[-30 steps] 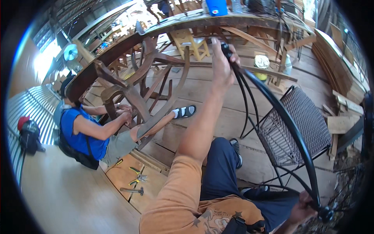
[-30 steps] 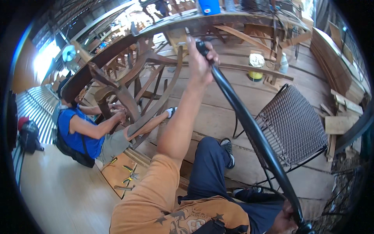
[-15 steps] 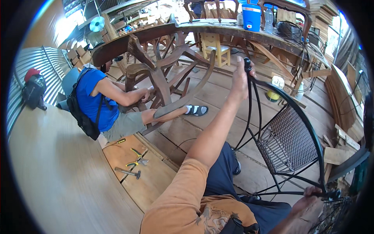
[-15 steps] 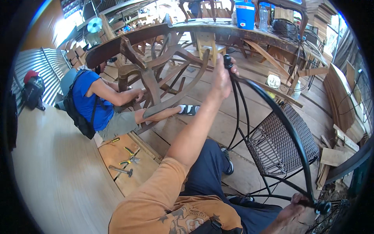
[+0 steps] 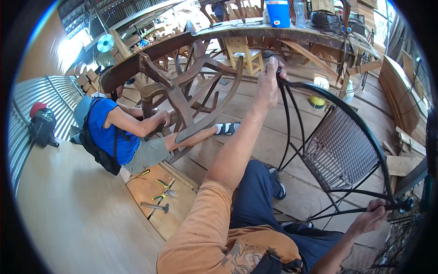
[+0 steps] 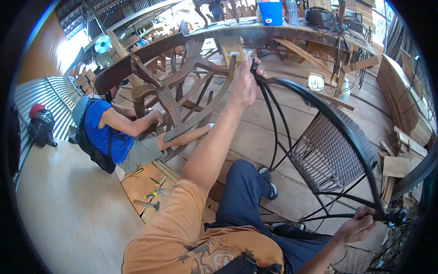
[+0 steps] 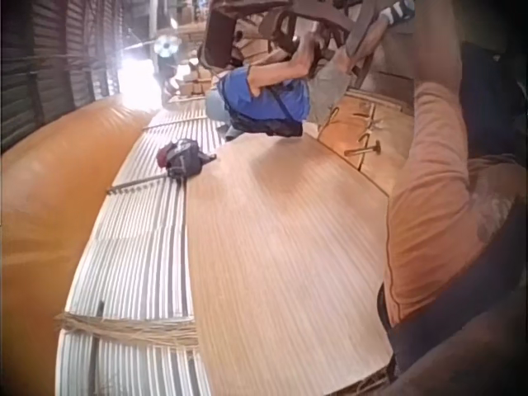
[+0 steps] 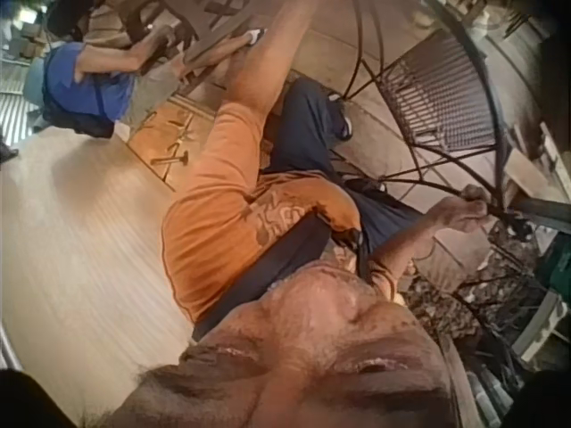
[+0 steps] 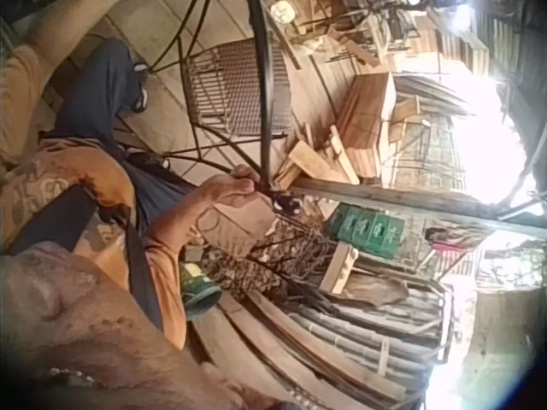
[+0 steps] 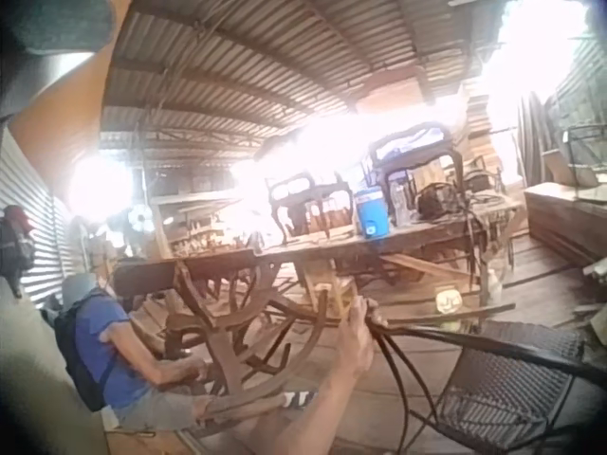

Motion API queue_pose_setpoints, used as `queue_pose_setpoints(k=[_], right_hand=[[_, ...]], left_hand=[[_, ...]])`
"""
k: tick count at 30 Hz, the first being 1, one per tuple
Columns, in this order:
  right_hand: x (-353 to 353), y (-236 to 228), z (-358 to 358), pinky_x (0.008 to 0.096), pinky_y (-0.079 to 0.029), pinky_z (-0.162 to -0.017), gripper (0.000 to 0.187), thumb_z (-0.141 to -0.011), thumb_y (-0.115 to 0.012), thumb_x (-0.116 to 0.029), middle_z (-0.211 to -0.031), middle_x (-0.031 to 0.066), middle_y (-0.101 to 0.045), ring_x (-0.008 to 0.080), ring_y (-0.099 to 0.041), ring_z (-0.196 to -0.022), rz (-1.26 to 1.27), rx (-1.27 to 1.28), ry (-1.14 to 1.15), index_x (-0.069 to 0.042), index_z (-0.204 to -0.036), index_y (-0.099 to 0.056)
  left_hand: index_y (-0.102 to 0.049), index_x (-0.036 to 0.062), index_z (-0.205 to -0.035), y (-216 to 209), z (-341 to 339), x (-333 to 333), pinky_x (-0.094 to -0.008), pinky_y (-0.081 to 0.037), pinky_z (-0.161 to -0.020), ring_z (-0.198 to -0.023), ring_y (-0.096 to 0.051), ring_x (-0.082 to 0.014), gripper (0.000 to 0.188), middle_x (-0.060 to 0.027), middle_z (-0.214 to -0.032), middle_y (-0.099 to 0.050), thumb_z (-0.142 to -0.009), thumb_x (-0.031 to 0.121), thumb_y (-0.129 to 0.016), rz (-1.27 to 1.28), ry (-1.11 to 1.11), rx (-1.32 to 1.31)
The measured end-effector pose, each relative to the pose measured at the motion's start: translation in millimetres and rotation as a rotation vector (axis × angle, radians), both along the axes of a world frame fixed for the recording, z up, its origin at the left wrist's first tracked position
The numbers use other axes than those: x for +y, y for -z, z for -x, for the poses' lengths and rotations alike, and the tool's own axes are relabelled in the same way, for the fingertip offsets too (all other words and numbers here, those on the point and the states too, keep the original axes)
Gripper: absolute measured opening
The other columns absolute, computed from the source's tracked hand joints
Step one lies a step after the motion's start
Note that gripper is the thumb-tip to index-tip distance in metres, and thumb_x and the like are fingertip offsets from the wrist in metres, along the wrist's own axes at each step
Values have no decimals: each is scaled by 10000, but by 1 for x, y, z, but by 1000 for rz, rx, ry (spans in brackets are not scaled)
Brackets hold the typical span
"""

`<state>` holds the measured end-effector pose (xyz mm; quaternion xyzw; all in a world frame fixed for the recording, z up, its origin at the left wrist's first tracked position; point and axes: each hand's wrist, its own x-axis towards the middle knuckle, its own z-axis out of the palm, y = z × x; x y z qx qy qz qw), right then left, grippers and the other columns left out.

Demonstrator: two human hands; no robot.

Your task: The recorder is weaving the synthetic rattan seat onto a metal chair frame.

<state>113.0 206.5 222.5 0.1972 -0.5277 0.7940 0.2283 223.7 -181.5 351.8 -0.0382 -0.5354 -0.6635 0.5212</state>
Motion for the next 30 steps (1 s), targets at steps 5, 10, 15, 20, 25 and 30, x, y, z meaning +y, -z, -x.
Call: queue_pose_setpoints(k=[5,10,15,20,25,30], right_hand=[[8,0,86,241,-308,-601,438,-940,-458,-444,-727,26,-432,110,-380,-659,-15,-36,50,-11,-885,-495],[14,-5,187,275,-385,-734,443,-976,-383,-399,-833,45,-531,145,-468,-772,-262,-138,137,4,-979,-566],[18,16,289,278,-352,-709,416,-980,-322,-391,-750,22,-472,141,-436,-719,-353,-93,-69,-46,-826,-496],[-15,21,318,252,-352,-662,354,-980,-338,-369,-737,-32,-451,100,-422,-691,-141,-232,-170,-97,-1008,-563],[-14,-15,278,239,-333,-617,457,-986,-325,-405,-704,-17,-448,99,-404,-652,-147,-143,-74,-33,-996,-591],[34,-14,319,247,-368,-657,519,-961,-392,-447,-751,15,-526,115,-460,-682,82,-206,15,16,-1046,-611]], left_hand=[[-523,88,-868,-2,13,28,-241,-406,-619,-660,-468,-78,376,13,-689,-485,-893,463,-539,-14,1,-17],[-537,73,-909,-2,30,55,-224,-389,-609,-681,-461,-75,378,15,-710,-487,-908,450,-520,32,15,-129],[-530,57,-961,3,43,77,-259,-384,-692,-726,-467,-91,340,7,-759,-479,-941,393,-479,100,-85,-153],[-510,72,-937,8,39,88,-271,-386,-688,-726,-482,-115,308,7,-740,-470,-970,364,-418,216,-282,-259],[-479,31,-917,-4,57,121,-260,-399,-703,-725,-453,-98,320,-10,-735,-456,-969,342,-427,218,-179,-98],[-495,36,-886,-11,91,187,-223,-415,-607,-655,-482,-82,262,-11,-758,-506,-924,291,-544,548,-272,-28]])
